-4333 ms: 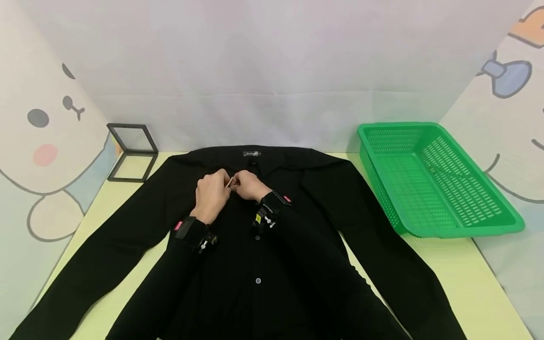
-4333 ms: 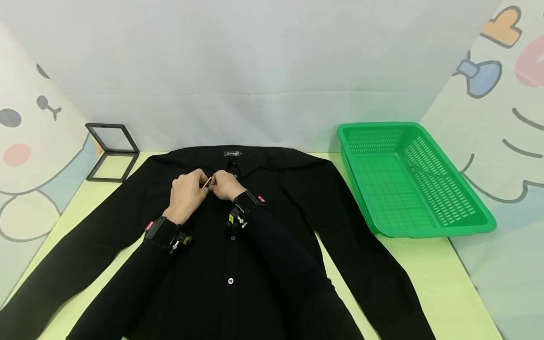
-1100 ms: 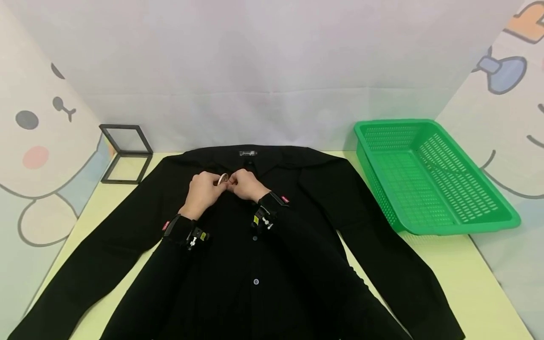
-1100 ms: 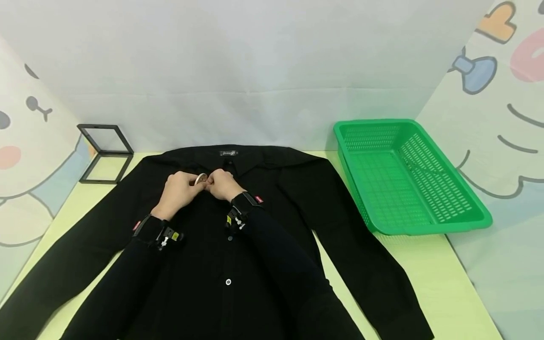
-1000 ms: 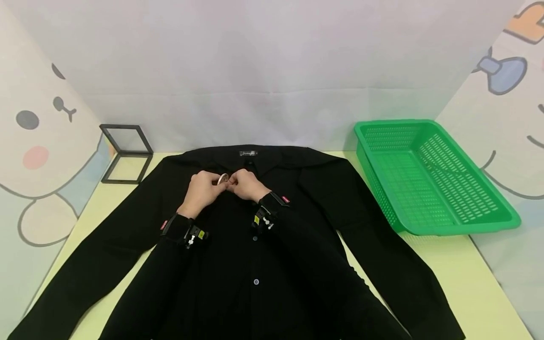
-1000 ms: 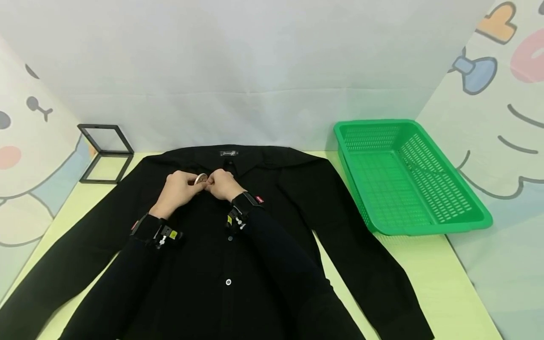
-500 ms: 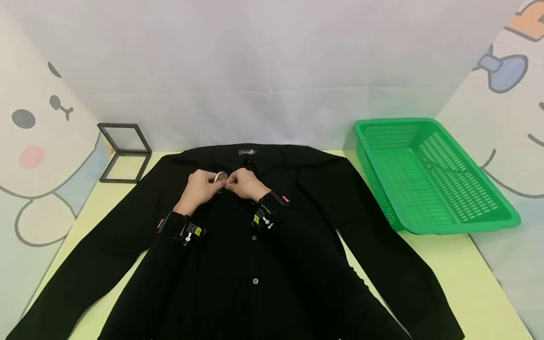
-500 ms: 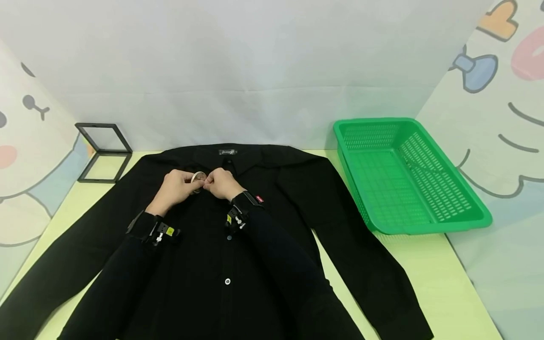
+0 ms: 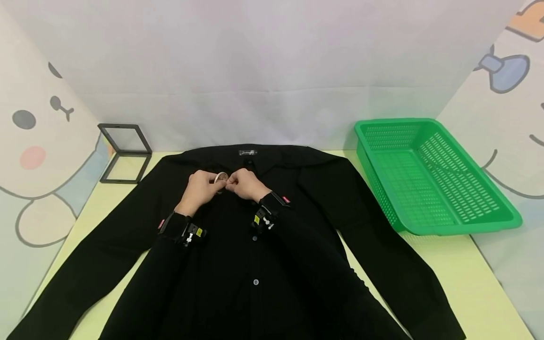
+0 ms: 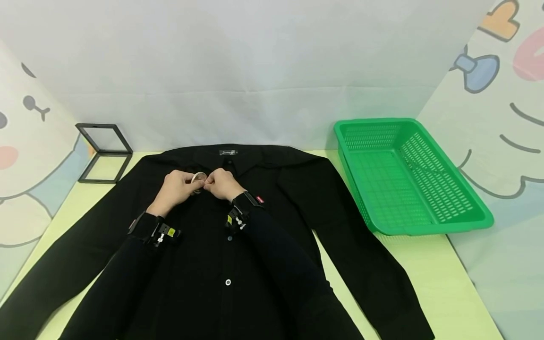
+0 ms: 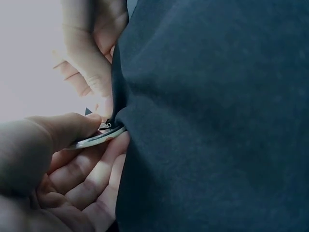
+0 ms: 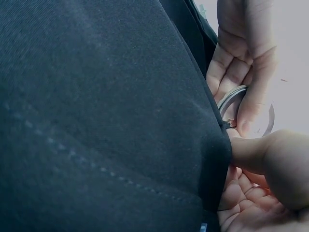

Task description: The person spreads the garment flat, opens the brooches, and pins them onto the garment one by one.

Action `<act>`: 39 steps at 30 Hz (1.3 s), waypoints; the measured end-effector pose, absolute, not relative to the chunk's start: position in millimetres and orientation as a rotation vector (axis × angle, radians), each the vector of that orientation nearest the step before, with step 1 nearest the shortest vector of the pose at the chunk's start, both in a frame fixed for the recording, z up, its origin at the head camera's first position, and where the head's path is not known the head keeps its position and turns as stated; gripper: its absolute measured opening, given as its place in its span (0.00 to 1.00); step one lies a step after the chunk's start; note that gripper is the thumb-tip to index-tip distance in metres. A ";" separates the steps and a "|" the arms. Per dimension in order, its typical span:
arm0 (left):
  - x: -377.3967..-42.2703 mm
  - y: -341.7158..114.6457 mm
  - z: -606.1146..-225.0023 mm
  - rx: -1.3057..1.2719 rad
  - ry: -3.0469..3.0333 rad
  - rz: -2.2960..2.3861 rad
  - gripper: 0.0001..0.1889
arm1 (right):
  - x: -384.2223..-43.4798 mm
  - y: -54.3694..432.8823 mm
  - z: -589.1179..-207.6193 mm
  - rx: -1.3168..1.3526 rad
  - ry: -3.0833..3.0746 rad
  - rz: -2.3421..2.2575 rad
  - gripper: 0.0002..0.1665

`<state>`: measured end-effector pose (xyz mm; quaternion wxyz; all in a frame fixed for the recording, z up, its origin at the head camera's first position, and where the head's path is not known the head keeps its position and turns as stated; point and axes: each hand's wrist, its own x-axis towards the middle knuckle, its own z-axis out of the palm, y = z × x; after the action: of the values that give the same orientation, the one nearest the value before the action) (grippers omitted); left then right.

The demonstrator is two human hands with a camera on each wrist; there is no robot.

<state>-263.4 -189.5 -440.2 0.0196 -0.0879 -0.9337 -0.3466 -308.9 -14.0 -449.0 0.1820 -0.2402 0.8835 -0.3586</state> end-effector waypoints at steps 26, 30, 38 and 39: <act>-263.9 -187.8 -437.6 -0.402 -3.014 -1.153 0.32 | -307.4 -10.6 -449.4 -0.669 2.491 -1.020 0.12; -263.9 -189.3 -438.9 -0.507 -3.046 -1.175 0.32 | -306.2 -9.1 -451.4 -0.697 2.525 -0.992 0.12; -262.5 -188.9 -442.2 -0.451 -3.103 -1.089 0.35 | -297.5 1.9 -443.6 -0.785 2.555 -0.903 0.12; -261.8 -188.2 -442.4 -0.440 -3.115 -1.039 0.35 | -295.6 4.2 -442.3 -0.801 2.564 -0.877 0.13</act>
<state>-261.8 -188.2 -442.4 -0.0854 -0.1324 -0.9368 -0.3124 -295.6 4.2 -442.3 0.1574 -0.2800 0.8960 -0.3067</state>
